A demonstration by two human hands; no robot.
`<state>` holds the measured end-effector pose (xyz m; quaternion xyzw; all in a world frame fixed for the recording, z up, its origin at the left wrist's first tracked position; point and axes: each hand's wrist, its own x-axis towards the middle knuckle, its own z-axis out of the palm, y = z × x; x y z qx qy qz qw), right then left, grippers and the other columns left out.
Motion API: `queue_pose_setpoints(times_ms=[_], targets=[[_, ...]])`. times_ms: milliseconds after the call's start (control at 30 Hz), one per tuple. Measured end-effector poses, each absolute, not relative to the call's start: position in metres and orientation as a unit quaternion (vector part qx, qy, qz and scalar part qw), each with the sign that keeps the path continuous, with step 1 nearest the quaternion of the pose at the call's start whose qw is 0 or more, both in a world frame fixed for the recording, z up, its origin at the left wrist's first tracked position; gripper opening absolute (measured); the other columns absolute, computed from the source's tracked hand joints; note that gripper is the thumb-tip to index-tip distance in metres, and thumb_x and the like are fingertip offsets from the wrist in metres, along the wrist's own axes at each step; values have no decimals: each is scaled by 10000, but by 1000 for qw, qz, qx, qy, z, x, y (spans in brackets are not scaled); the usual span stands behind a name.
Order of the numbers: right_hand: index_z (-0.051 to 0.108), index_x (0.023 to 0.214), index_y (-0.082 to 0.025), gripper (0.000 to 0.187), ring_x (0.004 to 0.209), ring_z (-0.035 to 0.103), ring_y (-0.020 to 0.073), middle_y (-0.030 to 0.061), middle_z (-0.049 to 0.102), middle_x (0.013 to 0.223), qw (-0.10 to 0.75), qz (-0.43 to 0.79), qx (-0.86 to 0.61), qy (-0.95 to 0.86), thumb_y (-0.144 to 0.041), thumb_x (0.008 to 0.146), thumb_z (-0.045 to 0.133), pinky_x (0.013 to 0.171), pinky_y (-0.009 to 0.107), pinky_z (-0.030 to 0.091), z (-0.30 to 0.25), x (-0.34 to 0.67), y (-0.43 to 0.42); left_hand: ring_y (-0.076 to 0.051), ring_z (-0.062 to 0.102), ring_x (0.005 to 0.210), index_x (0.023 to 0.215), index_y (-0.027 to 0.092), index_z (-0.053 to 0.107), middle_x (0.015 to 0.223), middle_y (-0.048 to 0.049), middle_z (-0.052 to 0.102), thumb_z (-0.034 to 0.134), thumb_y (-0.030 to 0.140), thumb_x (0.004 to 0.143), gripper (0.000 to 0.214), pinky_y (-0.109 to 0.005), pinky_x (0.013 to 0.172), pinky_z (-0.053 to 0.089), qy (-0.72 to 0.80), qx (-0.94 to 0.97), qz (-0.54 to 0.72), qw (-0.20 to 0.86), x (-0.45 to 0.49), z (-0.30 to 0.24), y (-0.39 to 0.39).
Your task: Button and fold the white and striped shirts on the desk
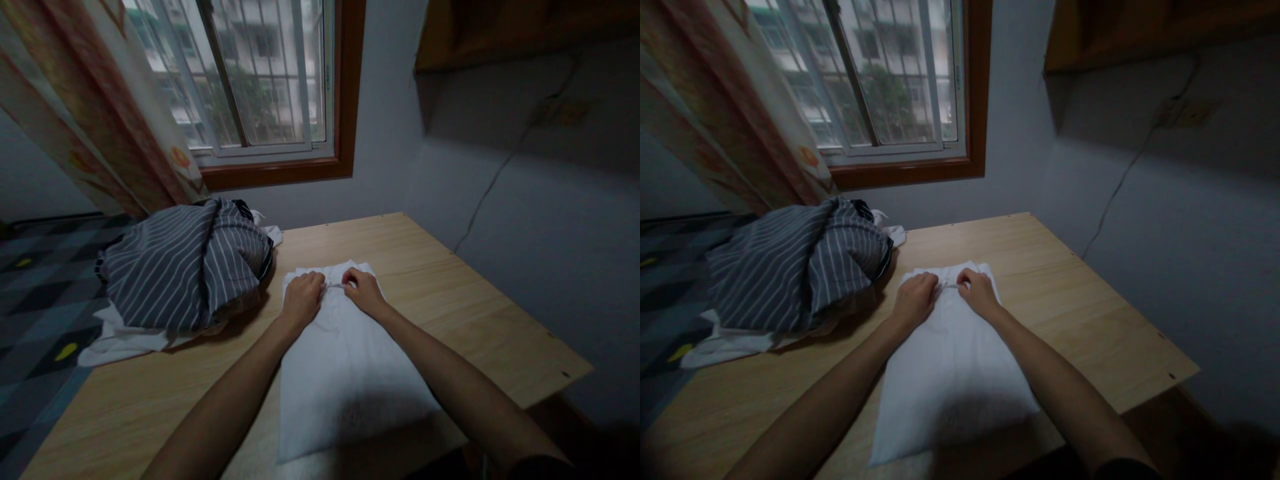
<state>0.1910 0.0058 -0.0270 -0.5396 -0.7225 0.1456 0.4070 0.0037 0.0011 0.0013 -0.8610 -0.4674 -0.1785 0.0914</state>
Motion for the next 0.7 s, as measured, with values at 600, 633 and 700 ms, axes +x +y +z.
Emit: queue_pose_setpoints(times_ms=[600,633,700], targets=[[713,746,-208,306,822,601,176,33,633,811,556,151,-449,-682,-38,730,458,783,299,475,-22,189,0,-245,489,866,896,174,633,895,-96,605,438,250,935,213,-385,748,322,-418,-862,-227,176,9,2,-8],[712,749,-211,310,837,601,178,34,632,820,557,150,-458,-677,-40,737,454,794,301,478,-21,189,-1,-243,489,868,909,178,635,903,-97,603,413,245,946,234,-380,749,323,-416,-866,-225,164,9,1,-8],[707,751,-214,311,862,600,182,35,632,833,555,150,-476,-666,-44,749,447,813,308,482,-20,189,-2,-246,488,887,937,191,642,924,-100,600,393,243,953,255,-379,762,328,-414,-873,-222,132,8,1,-8]])
